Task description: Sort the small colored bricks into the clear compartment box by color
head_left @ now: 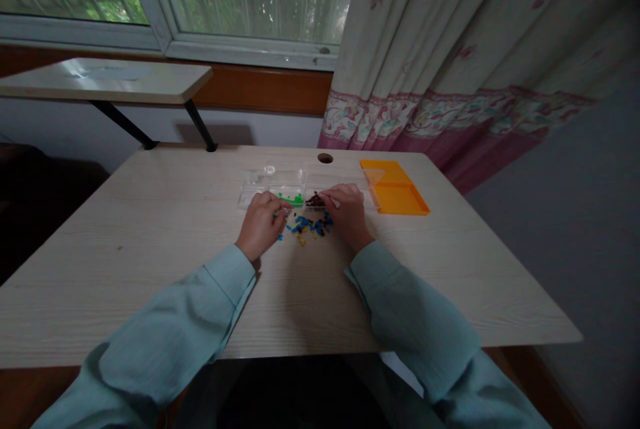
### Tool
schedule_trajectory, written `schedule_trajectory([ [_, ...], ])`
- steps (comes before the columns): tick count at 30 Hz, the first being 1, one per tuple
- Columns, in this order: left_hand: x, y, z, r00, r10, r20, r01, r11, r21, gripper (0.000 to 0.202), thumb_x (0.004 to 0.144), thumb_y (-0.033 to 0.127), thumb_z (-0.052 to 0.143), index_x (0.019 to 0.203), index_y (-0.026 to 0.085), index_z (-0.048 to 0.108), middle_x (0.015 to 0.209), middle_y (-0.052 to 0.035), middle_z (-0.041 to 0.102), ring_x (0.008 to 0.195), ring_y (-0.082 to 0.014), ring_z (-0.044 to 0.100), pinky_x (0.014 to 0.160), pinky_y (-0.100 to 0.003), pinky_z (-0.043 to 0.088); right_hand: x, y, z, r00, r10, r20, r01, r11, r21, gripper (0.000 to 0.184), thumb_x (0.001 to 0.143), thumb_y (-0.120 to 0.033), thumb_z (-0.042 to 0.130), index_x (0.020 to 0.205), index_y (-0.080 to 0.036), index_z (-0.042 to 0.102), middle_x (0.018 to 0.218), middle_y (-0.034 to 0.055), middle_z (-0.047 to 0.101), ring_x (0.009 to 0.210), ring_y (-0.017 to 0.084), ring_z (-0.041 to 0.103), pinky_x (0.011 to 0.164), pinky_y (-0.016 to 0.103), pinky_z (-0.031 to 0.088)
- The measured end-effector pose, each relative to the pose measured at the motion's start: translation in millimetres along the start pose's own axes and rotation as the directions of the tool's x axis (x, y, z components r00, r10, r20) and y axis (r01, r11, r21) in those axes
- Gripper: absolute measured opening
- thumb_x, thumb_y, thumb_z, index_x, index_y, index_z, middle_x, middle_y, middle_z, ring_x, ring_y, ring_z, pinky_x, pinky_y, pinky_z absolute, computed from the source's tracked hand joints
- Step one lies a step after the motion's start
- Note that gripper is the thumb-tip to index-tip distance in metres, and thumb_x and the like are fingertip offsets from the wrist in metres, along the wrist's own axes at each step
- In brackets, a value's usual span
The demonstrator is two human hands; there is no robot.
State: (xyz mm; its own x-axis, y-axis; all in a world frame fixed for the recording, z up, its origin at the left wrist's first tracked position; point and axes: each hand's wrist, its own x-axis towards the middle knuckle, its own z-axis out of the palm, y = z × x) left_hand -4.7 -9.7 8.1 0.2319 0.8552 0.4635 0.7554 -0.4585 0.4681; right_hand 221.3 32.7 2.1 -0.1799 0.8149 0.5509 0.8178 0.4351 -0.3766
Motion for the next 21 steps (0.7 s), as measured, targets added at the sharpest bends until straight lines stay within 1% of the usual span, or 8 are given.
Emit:
schedule_trajectory([
  [6, -0.5, 1.0, 0.9, 0.999, 0.036, 0.022, -0.037, 0.998, 0.054, 0.019, 0.091, 0.025, 0.055, 0.101, 0.019, 0.071, 0.093, -0.0072, 0.058, 0.095, -0.0238, 0.050, 0.086, -0.039, 0.043, 0.4, -0.9, 0.0, 0.998, 0.004, -0.059, -0.002, 0.999, 0.032, 0.026, 0.094, -0.039, 0.055, 0.088, -0.022, 0.075, 0.090, 0.0038, 0.071, 0.092, 0.020, 0.055, 0.085, 0.036, 0.035],
  [10, -0.4, 4.3, 1.2, 0.996, 0.066, 0.061, -0.074, 0.989, 0.128, 0.019, 0.091, 0.029, 0.058, 0.102, 0.021, 0.072, 0.095, -0.0076, 0.056, 0.095, -0.0245, 0.048, 0.085, -0.039, 0.042, 0.4, -2.9, -0.4, 0.998, -0.013, -0.057, 0.015, 0.999, 0.038, 0.025, 0.094, -0.037, 0.055, 0.089, -0.023, 0.075, 0.090, 0.0033, 0.071, 0.091, 0.020, 0.055, 0.085, 0.036, 0.035],
  [14, 0.2, 9.4, -0.9, 0.993, 0.074, 0.091, -0.091, 0.975, 0.203, 0.020, 0.091, 0.028, 0.057, 0.104, 0.024, 0.071, 0.098, -0.0082, 0.055, 0.097, -0.0255, 0.047, 0.083, -0.039, 0.040, 0.4, -4.5, -0.7, 0.998, -0.023, -0.067, 0.026, 0.999, 0.033, 0.023, 0.094, -0.037, 0.056, 0.088, -0.023, 0.075, 0.088, 0.0027, 0.071, 0.090, 0.020, 0.055, 0.084, 0.036, 0.035],
  [21, 0.5, 12.3, -4.1, 0.992, 0.062, 0.113, -0.089, 0.966, 0.244, 0.019, 0.092, 0.028, 0.056, 0.100, 0.024, 0.072, 0.097, -0.0083, 0.056, 0.097, -0.0261, 0.046, 0.079, -0.038, 0.038, 0.6, -3.6, 0.6, 0.997, -0.038, -0.073, 0.041, 0.998, 0.041, 0.024, 0.094, -0.037, 0.056, 0.089, -0.023, 0.074, 0.088, 0.0029, 0.071, 0.090, 0.020, 0.055, 0.084, 0.036, 0.035],
])
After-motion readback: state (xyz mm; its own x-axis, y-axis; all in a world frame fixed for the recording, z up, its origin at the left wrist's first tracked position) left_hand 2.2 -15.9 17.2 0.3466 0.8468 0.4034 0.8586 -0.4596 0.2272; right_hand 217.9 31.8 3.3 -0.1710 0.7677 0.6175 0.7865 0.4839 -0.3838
